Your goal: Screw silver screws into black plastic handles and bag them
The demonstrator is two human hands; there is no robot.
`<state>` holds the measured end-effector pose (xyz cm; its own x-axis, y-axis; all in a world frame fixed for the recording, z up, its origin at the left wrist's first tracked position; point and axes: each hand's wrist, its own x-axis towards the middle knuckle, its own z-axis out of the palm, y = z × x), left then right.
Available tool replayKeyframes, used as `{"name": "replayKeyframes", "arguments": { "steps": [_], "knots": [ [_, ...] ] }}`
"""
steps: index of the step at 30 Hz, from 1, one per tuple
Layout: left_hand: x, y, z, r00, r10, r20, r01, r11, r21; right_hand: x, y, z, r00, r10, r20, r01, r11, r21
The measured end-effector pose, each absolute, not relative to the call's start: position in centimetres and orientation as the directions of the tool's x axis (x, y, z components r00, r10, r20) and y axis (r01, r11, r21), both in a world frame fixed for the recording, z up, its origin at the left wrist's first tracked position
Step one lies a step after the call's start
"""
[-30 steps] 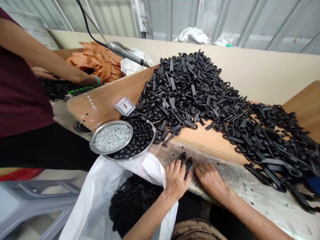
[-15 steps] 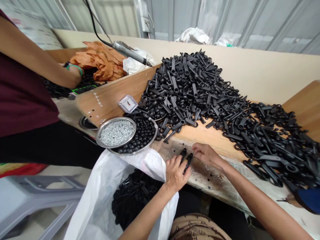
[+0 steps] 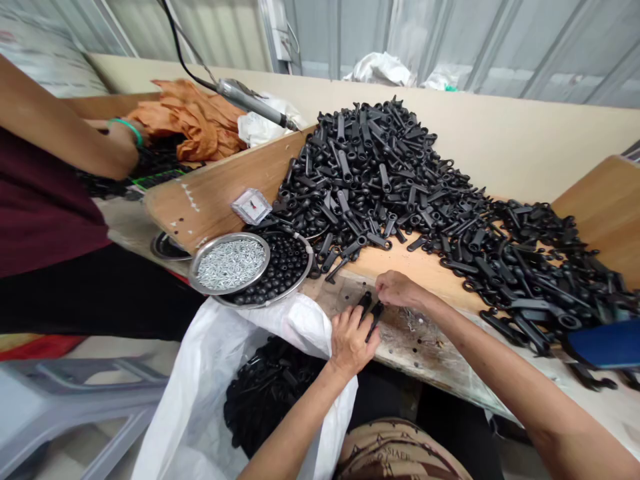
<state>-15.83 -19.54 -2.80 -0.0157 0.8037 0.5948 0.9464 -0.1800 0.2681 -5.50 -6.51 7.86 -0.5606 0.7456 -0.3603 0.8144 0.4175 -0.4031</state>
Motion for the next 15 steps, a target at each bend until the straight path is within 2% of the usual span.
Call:
{"name": "replayKeyframes", "arguments": {
  "steps": [4,8,15],
  "knots": [
    [-15.8,-19.4,-3.0,-0.016,0.785,0.62,0.948,-0.185,0.26,-5.9,-6.4,8.2,-0.565,0.733,-0.378,0.82,0.45,-0.353],
    [-15.9,-19.4,-2.9,-0.008,0.773,0.634,0.946,-0.2,0.256,-4.7,-6.6,8.8,-0.588,0.737,-0.333,0.806,0.503,-0.312],
    [-15.9,-19.5,-2.3,-0.013,0.763,0.646,0.948,-0.196,0.25,1.0,-8.6,6.9,-0.622,0.739,-0.259,0.781,0.608,-0.142]
  ]
}}
